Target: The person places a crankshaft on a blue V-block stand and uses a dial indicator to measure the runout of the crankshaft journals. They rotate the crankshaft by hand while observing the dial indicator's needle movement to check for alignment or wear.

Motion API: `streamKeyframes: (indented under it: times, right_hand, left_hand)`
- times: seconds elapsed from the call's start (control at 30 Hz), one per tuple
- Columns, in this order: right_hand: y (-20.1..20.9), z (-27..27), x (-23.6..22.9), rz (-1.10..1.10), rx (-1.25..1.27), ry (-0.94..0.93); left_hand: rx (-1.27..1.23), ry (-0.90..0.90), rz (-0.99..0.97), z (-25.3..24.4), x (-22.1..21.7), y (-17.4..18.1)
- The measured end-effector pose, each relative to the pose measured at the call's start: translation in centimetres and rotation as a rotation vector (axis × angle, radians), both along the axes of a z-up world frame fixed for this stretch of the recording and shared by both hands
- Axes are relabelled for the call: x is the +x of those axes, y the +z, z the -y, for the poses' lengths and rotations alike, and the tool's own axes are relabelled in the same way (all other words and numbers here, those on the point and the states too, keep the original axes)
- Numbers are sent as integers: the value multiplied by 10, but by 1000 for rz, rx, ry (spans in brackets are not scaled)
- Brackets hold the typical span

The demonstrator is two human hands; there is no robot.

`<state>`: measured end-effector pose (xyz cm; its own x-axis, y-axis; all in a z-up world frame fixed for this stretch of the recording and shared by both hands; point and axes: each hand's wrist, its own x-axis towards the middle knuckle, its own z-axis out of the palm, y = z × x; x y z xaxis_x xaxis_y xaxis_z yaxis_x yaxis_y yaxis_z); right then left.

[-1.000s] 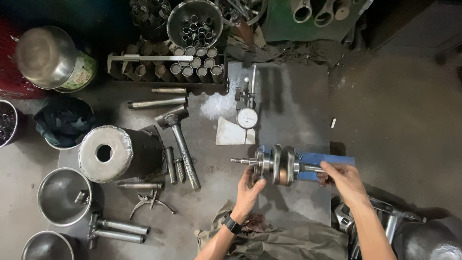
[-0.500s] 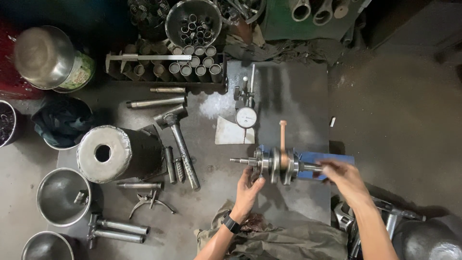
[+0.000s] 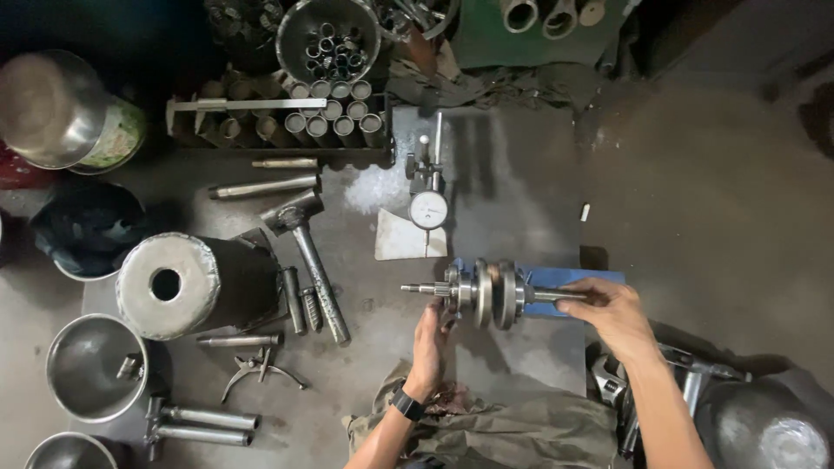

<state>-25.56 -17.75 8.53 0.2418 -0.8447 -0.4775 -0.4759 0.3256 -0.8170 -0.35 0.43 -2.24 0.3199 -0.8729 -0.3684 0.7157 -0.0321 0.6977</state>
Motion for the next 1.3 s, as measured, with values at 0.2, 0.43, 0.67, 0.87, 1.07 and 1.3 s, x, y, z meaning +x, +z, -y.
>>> streamKeyframes:
  times: [0.2,0.43,0.67,0.87,1.07,1.3]
  right_hand:
    - [23,0,28,-49,-28,120]
    - [-10,-9,39,-482,-469,476]
    - [-54,-4,87,-516,-766,821]
    - [-38,-3,95,-569,-596,869]
    - [-82,1,86,-445,-1005,790]
    - [-66,1,90,-523,-545,864]
  left_hand:
    - [29,20,27,1,3,3]
    - [33,11,136,18,21,79]
    - [-12,35,-61,41,16,106]
    - [-50,50,22,43,11,90]
    - [-15,39,40,43,11,90]
    - [-43,57,63,44,12,87]
